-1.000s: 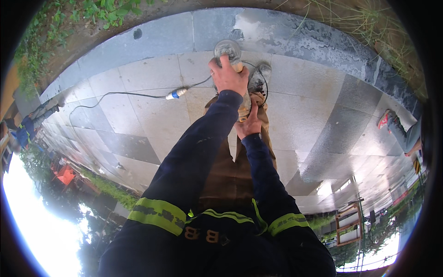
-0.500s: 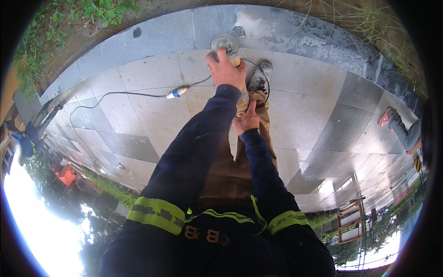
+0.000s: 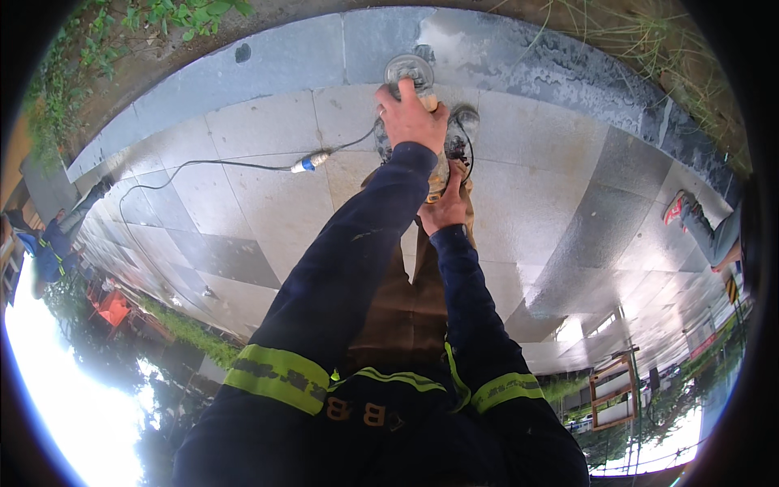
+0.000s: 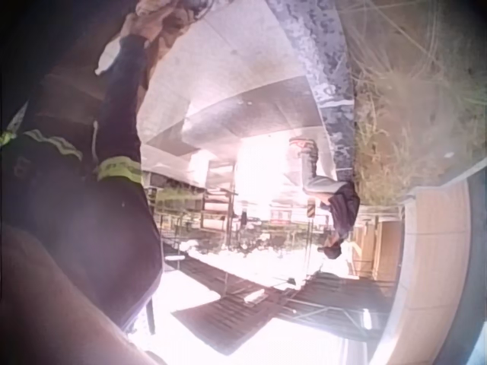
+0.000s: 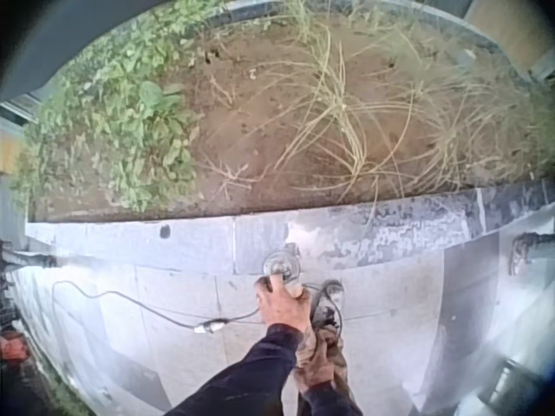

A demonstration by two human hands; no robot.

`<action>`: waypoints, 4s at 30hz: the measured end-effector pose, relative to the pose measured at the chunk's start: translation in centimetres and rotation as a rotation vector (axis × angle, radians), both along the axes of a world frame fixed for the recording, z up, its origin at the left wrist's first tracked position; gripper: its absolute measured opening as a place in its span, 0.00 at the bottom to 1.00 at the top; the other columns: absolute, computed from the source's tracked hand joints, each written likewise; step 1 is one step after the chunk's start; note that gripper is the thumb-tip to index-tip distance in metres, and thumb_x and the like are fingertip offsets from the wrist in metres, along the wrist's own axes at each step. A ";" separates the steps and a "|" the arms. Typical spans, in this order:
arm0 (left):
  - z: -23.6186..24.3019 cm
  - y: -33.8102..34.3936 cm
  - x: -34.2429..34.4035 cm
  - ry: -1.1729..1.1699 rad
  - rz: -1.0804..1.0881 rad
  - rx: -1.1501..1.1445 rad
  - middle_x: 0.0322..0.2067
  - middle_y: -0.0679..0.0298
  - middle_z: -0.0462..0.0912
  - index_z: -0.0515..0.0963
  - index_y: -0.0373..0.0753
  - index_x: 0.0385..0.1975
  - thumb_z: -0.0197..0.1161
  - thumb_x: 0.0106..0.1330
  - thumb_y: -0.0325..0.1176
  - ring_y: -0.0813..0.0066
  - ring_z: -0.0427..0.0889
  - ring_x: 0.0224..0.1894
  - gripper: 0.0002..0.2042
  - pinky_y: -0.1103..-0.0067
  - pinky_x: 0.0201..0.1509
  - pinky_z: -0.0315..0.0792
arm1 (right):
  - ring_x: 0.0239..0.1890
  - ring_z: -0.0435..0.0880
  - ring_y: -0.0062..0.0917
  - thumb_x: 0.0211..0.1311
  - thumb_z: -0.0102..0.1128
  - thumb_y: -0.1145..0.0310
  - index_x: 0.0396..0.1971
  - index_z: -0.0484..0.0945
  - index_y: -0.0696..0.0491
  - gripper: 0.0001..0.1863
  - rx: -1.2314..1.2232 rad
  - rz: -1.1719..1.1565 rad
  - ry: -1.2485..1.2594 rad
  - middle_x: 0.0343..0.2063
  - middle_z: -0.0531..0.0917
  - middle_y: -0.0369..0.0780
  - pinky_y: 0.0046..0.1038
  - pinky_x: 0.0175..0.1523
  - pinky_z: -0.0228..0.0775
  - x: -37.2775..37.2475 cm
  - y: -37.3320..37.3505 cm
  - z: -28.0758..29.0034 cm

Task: The person uses an angle grinder to grind a concrete surface. The person holds the tool with both hands and moves it across the ground, creating dust. Another person is visible nearby.

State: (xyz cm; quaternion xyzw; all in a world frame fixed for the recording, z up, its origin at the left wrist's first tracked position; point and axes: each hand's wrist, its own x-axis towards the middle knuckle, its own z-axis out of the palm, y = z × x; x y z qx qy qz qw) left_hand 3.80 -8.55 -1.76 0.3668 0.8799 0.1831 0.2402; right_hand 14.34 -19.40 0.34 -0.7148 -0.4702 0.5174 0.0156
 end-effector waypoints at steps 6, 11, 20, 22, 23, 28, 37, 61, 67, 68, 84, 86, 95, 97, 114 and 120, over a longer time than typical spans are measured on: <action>0.3 0.0 -0.2 0.032 0.012 0.098 0.52 0.40 0.61 0.64 0.37 0.52 0.72 0.49 0.33 0.32 0.69 0.50 0.30 0.53 0.53 0.70 | 0.43 0.82 0.53 0.45 0.61 0.75 0.66 0.54 0.39 0.44 0.088 0.035 0.040 0.39 0.84 0.52 0.46 0.48 0.76 -0.1 0.0 0.0; 0.1 0.3 0.0 -0.002 0.011 -0.017 0.52 0.40 0.62 0.64 0.37 0.52 0.72 0.49 0.34 0.33 0.70 0.49 0.30 0.54 0.52 0.70 | 0.43 0.82 0.53 0.44 0.61 0.75 0.66 0.54 0.39 0.46 0.102 0.005 0.059 0.39 0.84 0.52 0.46 0.48 0.76 0.3 0.3 -0.2; 1.0 -2.1 -0.5 -0.026 0.072 -0.019 0.52 0.41 0.62 0.65 0.37 0.51 0.71 0.51 0.33 0.33 0.68 0.52 0.28 0.54 0.54 0.69 | 0.43 0.82 0.54 0.45 0.59 0.75 0.67 0.53 0.40 0.45 -0.036 0.071 0.031 0.38 0.83 0.54 0.48 0.48 0.75 0.2 -1.3 0.9; 1.0 -3.1 -0.5 -0.061 0.096 -0.103 0.52 0.41 0.62 0.65 0.37 0.51 0.71 0.50 0.32 0.34 0.68 0.53 0.29 0.55 0.54 0.69 | 0.43 0.81 0.55 0.45 0.59 0.75 0.67 0.53 0.40 0.45 -0.115 0.056 -0.008 0.39 0.83 0.55 0.48 0.48 0.75 0.2 -2.1 1.1; 0.8 -3.3 -0.7 -0.010 0.096 -0.006 0.52 0.41 0.62 0.65 0.38 0.51 0.71 0.50 0.32 0.34 0.68 0.53 0.29 0.55 0.53 0.70 | 0.43 0.81 0.55 0.45 0.60 0.75 0.67 0.52 0.40 0.46 -0.051 0.068 0.048 0.39 0.83 0.55 0.48 0.48 0.75 0.1 -2.2 1.1; -0.1 -3.0 -2.4 0.044 0.134 0.050 0.52 0.43 0.64 0.66 0.38 0.52 0.73 0.47 0.35 0.39 0.71 0.52 0.32 0.58 0.55 0.69 | 0.43 0.81 0.54 0.45 0.60 0.75 0.67 0.52 0.40 0.46 0.025 0.096 0.147 0.39 0.83 0.54 0.47 0.48 0.75 -1.2 -2.1 0.1; 0.6 -2.7 -1.7 0.022 0.039 0.071 0.54 0.40 0.61 0.65 0.39 0.53 0.71 0.49 0.33 0.33 0.68 0.52 0.31 0.54 0.53 0.69 | 0.43 0.82 0.53 0.44 0.60 0.76 0.67 0.53 0.40 0.46 0.028 0.044 0.100 0.39 0.83 0.53 0.46 0.49 0.76 -1.1 -2.2 0.4; 0.7 -2.8 -1.9 -0.025 0.097 -0.037 0.53 0.40 0.60 0.65 0.38 0.53 0.71 0.50 0.32 0.33 0.69 0.51 0.30 0.54 0.54 0.69 | 0.43 0.81 0.54 0.44 0.61 0.75 0.66 0.53 0.40 0.45 -0.149 0.044 0.049 0.39 0.83 0.54 0.47 0.49 0.75 -1.0 -2.0 0.5; 0.5 -2.3 -2.4 -0.021 0.085 -0.003 0.53 0.41 0.62 0.65 0.38 0.53 0.71 0.49 0.32 0.33 0.68 0.52 0.30 0.54 0.55 0.68 | 0.44 0.81 0.54 0.45 0.61 0.75 0.67 0.53 0.41 0.46 0.002 0.040 0.093 0.39 0.83 0.54 0.47 0.49 0.75 -1.7 -1.8 0.2; 0.7 -2.6 -2.4 -0.015 0.097 -0.025 0.53 0.41 0.62 0.65 0.38 0.53 0.71 0.49 0.32 0.33 0.68 0.52 0.30 0.55 0.55 0.68 | 0.43 0.82 0.53 0.45 0.61 0.75 0.67 0.53 0.41 0.46 -0.045 0.048 0.066 0.39 0.83 0.54 0.47 0.49 0.76 -1.7 -2.1 0.2; 0.3 -2.7 -0.7 -0.004 -0.016 -0.027 0.55 0.39 0.59 0.64 0.38 0.56 0.71 0.50 0.32 0.32 0.68 0.52 0.32 0.54 0.54 0.69 | 0.43 0.82 0.52 0.45 0.62 0.74 0.67 0.52 0.39 0.46 -0.018 -0.023 0.086 0.39 0.84 0.53 0.44 0.48 0.77 -0.7 -3.4 -0.4; 0.7 -3.0 -0.3 -0.006 -0.027 -0.047 0.55 0.39 0.59 0.64 0.38 0.56 0.71 0.50 0.32 0.32 0.67 0.52 0.32 0.54 0.54 0.70 | 0.44 0.82 0.52 0.45 0.62 0.74 0.67 0.53 0.39 0.46 -0.071 -0.065 0.072 0.39 0.84 0.53 0.45 0.48 0.77 -0.6 -3.8 -0.2; 0.0 -1.7 0.8 -0.020 -0.057 0.063 0.54 0.39 0.59 0.64 0.38 0.55 0.72 0.49 0.32 0.30 0.66 0.54 0.32 0.53 0.54 0.69 | 0.44 0.82 0.52 0.46 0.61 0.75 0.67 0.52 0.38 0.46 -0.001 -0.071 0.071 0.40 0.84 0.51 0.44 0.48 0.76 0.4 -3.1 -1.1; 0.2 -2.1 0.6 -0.018 -0.035 -0.006 0.54 0.39 0.59 0.64 0.38 0.54 0.72 0.49 0.31 0.30 0.65 0.54 0.32 0.52 0.54 0.69 | 0.44 0.82 0.52 0.46 0.61 0.75 0.67 0.52 0.38 0.46 0.008 -0.051 0.072 0.40 0.84 0.51 0.45 0.48 0.76 0.3 -3.1 -0.5; -0.2 -1.8 0.9 -0.007 -0.027 0.024 0.54 0.39 0.60 0.64 0.37 0.54 0.72 0.49 0.33 0.33 0.68 0.51 0.32 0.54 0.54 0.69 | 0.42 0.82 0.53 0.45 0.61 0.74 0.67 0.52 0.40 0.46 0.024 -0.041 0.069 0.38 0.83 0.53 0.46 0.47 0.76 0.6 -2.2 -0.3; 0.5 -2.7 0.9 0.054 -0.020 -0.022 0.53 0.41 0.62 0.65 0.39 0.53 0.71 0.49 0.34 0.35 0.70 0.51 0.31 0.56 0.54 0.69 | 0.43 0.82 0.52 0.45 0.61 0.74 0.67 0.53 0.40 0.46 0.004 -0.020 0.044 0.39 0.84 0.52 0.45 0.47 0.76 0.7 -3.5 -0.4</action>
